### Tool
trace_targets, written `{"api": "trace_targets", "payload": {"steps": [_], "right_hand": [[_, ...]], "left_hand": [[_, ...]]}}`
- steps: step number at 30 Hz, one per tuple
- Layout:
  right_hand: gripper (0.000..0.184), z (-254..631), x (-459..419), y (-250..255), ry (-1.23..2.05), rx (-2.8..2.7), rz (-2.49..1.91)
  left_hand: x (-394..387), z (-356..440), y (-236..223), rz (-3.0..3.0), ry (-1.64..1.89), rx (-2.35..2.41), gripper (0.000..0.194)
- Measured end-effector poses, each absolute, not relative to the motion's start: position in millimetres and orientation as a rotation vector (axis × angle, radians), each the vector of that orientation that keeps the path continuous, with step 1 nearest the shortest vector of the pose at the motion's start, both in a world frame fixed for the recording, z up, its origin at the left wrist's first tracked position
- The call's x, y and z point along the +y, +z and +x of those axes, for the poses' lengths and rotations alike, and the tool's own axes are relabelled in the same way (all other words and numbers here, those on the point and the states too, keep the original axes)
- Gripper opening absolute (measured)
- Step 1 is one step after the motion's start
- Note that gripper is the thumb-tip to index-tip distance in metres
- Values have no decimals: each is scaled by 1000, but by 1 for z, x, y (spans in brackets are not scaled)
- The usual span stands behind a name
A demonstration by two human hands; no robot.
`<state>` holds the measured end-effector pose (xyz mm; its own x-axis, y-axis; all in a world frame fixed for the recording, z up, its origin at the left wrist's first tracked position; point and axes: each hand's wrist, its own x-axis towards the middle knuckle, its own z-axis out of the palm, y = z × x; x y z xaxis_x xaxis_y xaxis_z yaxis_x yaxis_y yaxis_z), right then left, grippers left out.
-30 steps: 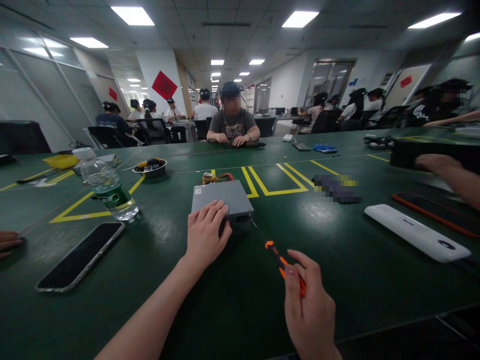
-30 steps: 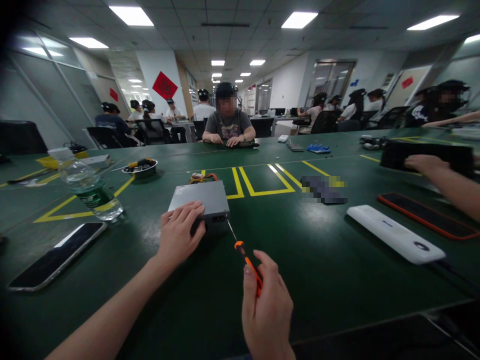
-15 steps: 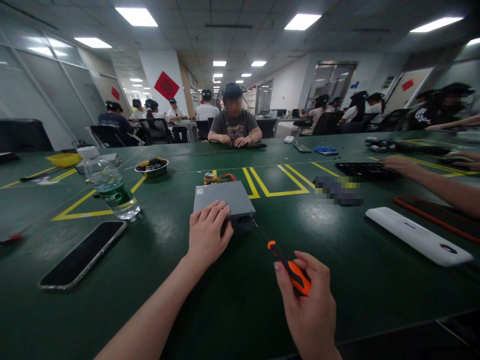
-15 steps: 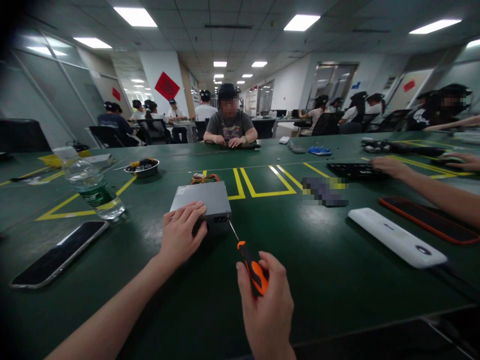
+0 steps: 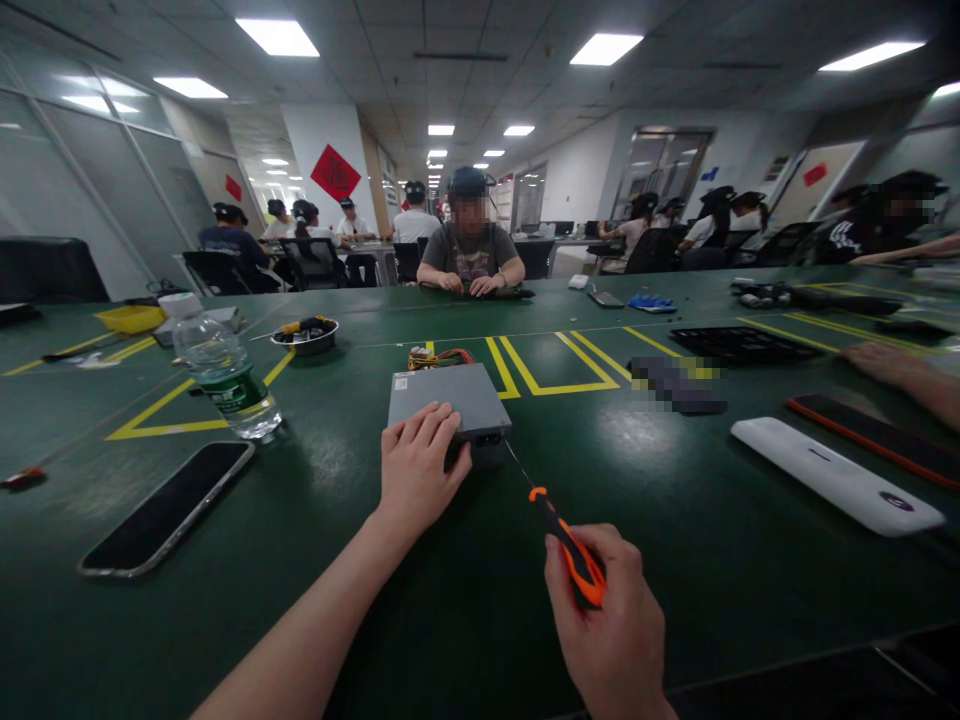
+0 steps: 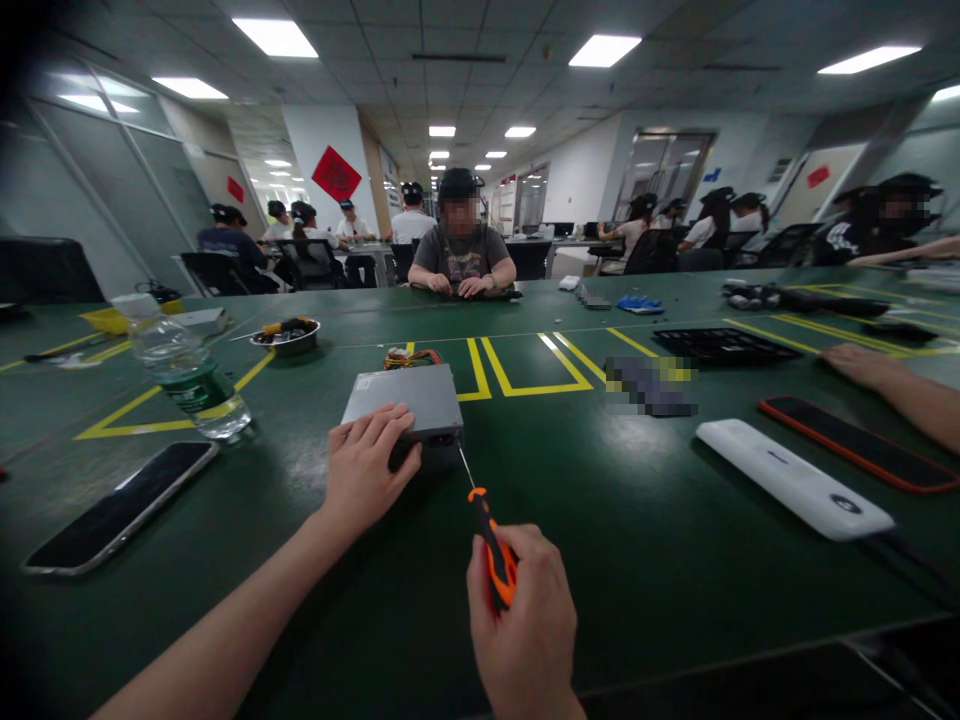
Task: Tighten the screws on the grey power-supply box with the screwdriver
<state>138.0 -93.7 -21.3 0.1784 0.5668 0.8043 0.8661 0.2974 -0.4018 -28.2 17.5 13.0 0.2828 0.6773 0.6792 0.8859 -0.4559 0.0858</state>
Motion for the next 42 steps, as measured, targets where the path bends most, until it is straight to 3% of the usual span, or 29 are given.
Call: {"api": "trace_targets", "payload": {"steps": [6, 20, 36, 42], "right_hand": [[14, 138, -94, -19, -267, -1518, -1390], [26, 142, -101, -20, -241, -1393, -1500], [15, 122, -92, -9, -223, -1560, -1397], [25, 120, -97, -10, -188, -1576, -1496]], "left_hand": [[19, -28, 12, -2227, -966, -1428, 26], [17, -27, 14, -2236, -962, -1451, 24], [17, -28, 12, -2254, -966, -1461, 24], [16, -27, 13, -2240, -966, -1455, 24]]}}
